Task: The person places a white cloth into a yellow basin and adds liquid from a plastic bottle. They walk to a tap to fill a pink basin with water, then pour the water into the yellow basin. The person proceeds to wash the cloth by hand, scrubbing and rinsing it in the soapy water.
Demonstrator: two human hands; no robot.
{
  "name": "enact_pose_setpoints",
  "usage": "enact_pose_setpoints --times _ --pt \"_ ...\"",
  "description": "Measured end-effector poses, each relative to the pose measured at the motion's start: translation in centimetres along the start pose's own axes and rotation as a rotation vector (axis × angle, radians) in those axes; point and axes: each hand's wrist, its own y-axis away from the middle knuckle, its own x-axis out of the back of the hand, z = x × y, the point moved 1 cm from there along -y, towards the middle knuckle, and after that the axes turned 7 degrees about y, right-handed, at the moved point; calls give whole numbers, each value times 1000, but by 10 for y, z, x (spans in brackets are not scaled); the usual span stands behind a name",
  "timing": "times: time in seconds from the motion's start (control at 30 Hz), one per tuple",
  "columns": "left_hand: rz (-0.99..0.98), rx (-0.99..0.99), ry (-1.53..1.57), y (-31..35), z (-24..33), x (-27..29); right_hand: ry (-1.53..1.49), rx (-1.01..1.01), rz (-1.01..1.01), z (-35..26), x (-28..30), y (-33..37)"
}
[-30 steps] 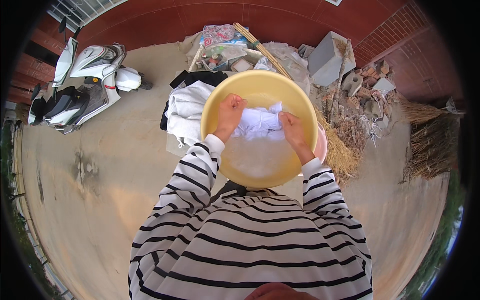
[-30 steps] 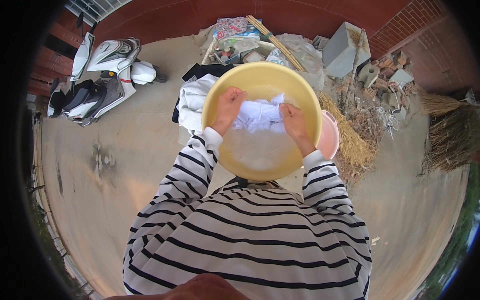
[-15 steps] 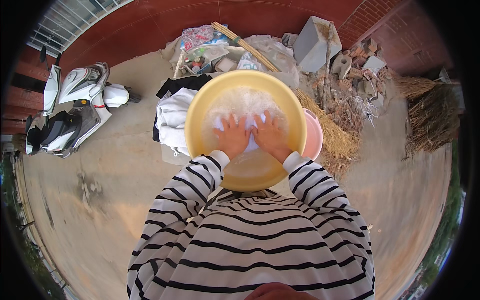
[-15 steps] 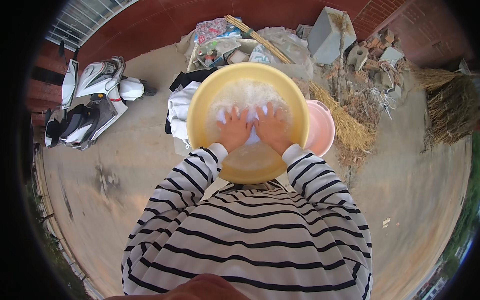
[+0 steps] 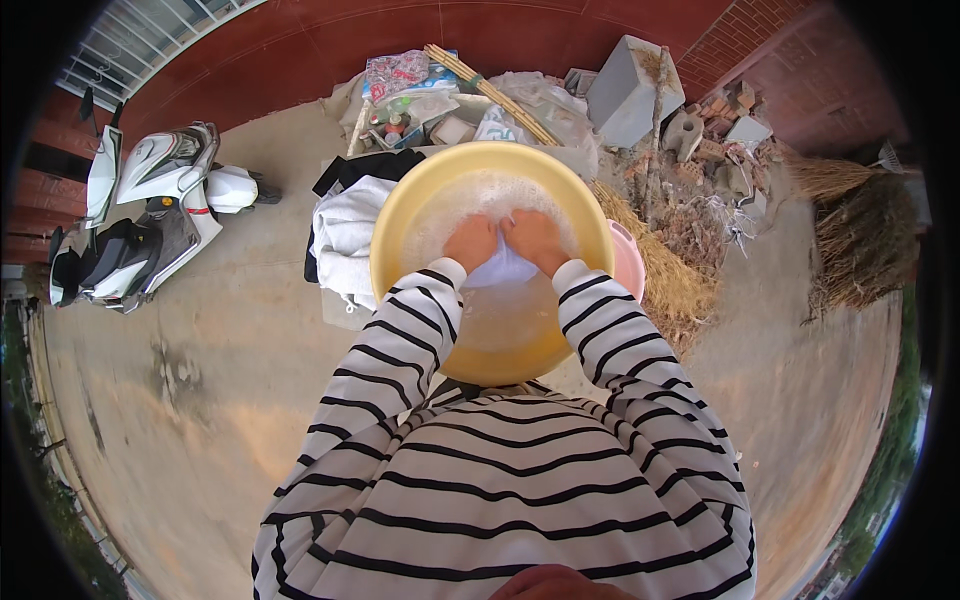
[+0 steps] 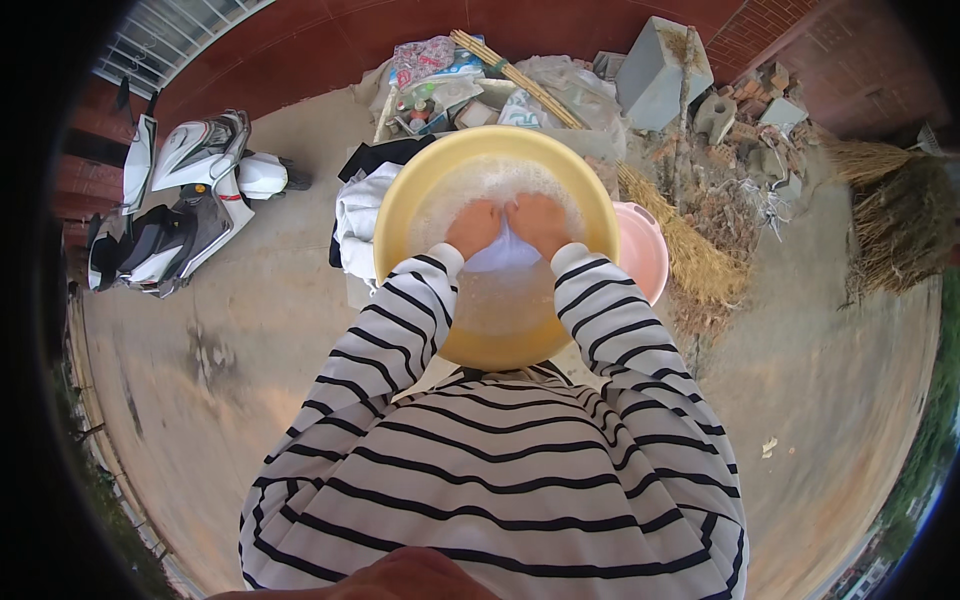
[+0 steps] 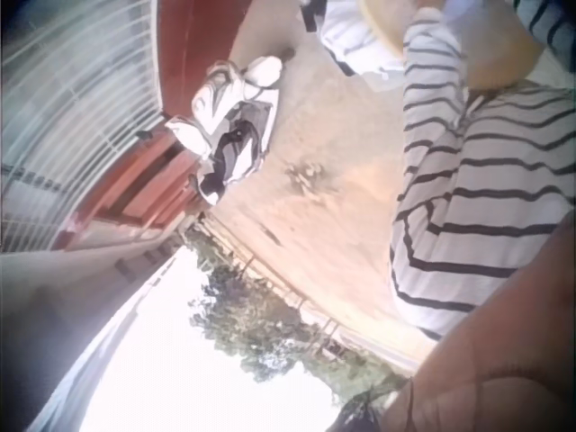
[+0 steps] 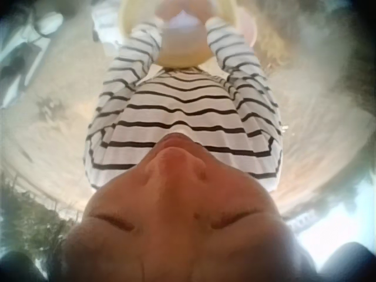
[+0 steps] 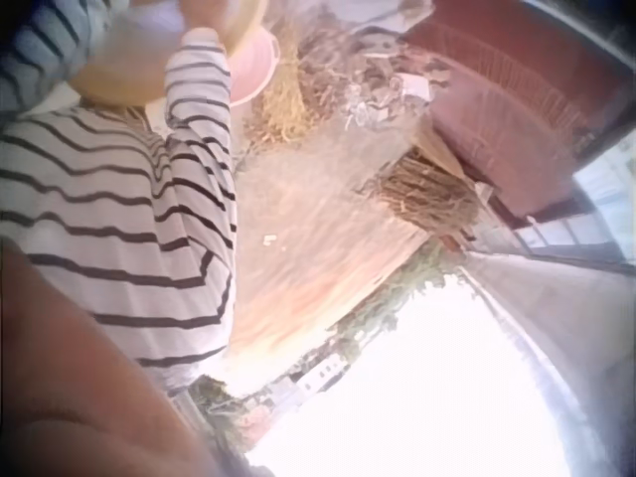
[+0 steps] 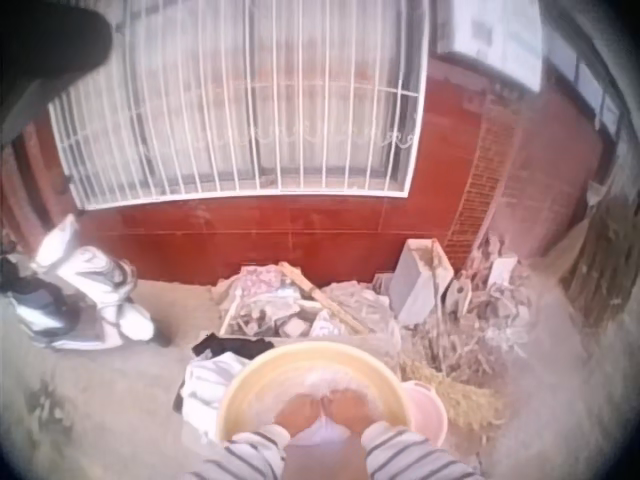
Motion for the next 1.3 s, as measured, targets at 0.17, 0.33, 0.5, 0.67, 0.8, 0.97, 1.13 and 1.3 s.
enact_pose_setpoints --times 0.17,0.33,0.5,0.67,0.8,0.97,1.13,1.3 --pt "47 247 662 19 8 75 -790 -129 -67 28 27 34" --pt "242 -65 92 81 29 103 -540 -75 78 35 38 71" --pt "144 -38 -385 104 37 58 -59 118 212 -15 4 84" --pt "-157 129 -451 70 43 32 248 146 66 -22 -18 58" --pt "-180 48 -327 37 8 11 235 173 -188 -13 -26 10" --pt "-256 26 -393 19 17 31 185 44 -327 -17 -13 -5" --pt "168 157 431 -10 -46 45 -564 -128 -145 16 0 3" --pt "186 309 1001 50 14 107 -926 8 51 19 54 68"
